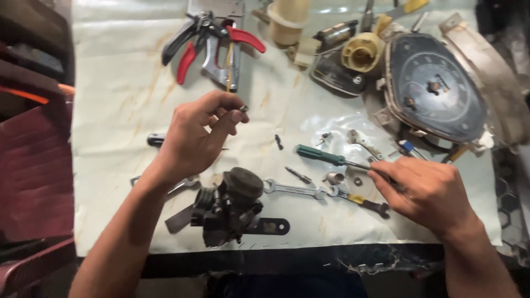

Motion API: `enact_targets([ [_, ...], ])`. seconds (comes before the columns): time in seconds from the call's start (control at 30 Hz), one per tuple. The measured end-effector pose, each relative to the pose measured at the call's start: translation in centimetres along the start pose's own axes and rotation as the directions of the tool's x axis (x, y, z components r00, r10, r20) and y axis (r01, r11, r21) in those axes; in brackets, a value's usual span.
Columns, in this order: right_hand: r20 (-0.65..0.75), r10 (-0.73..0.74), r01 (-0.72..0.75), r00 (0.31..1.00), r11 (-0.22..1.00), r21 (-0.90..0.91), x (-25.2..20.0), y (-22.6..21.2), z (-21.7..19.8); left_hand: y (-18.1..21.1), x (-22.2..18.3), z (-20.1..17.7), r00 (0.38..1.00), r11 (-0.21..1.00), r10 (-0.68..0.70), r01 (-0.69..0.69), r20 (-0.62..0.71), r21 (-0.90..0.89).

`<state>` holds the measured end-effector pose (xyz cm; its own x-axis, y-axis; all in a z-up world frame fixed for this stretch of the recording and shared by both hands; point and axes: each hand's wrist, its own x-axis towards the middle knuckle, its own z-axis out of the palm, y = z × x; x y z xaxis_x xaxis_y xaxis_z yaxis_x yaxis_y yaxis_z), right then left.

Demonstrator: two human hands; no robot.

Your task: Disassembling and inspecting a motorcycle carburetor on a workbench with various tools.

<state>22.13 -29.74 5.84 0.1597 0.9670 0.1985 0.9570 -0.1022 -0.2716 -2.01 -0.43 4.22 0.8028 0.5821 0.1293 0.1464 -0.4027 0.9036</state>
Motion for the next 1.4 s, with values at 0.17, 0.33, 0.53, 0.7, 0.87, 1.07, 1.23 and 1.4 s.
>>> enact_targets([
  [0.17,-0.06,-0.08,0.084,0.995,0.994,0.069,0.5,-1.2,1.2,1.7,-1.0,-1.5,0.999,0.996,0.036,-0.032,0.04,-0.082],
  [0.33,-0.11,-0.24,0.251,0.965,0.962,0.103,1.8,-3.7,2.0,-0.1,-1.7,-1.3,0.999,0.999,-0.049,0.049,-0.02,-0.024],
  [0.53,-0.01,-0.334,0.334,0.943,0.942,0.029,4.0,-6.2,2.0,-1.5,-2.7,-0.8,0.997,0.996,-0.071,0.072,0.005,-0.053],
  [0.7,0.104,-0.31,0.31,0.945,0.951,0.018,5.4,-5.8,4.7,-1.2,-2.2,-1.0,0.999,0.996,0.046,-0.046,0.003,-0.078],
  [0.87,0.031,-0.223,0.219,0.974,0.969,0.112,3.8,-4.5,7.8,0.1,-2.4,-1.3,0.999,0.999,-0.031,0.032,0.032,-0.034],
  [1.07,-0.284,-0.13,0.239,0.95,0.887,0.395,2.0,-3.9,9.7,-0.9,-2.5,-0.9,0.966,0.958,-0.193,0.224,0.173,-0.179],
  [1.23,0.329,0.28,-0.432,0.902,0.583,0.688,0.0,-3.2,11.4,-2.3,-2.9,-0.2,0.953,0.922,-0.236,0.282,0.191,-0.267],
  [1.4,0.259,0.245,-0.357,0.934,0.621,0.698,2.1,-6.2,5.7,-3.5,-2.6,-0.5,0.974,0.956,-0.18,0.206,0.137,-0.209],
])
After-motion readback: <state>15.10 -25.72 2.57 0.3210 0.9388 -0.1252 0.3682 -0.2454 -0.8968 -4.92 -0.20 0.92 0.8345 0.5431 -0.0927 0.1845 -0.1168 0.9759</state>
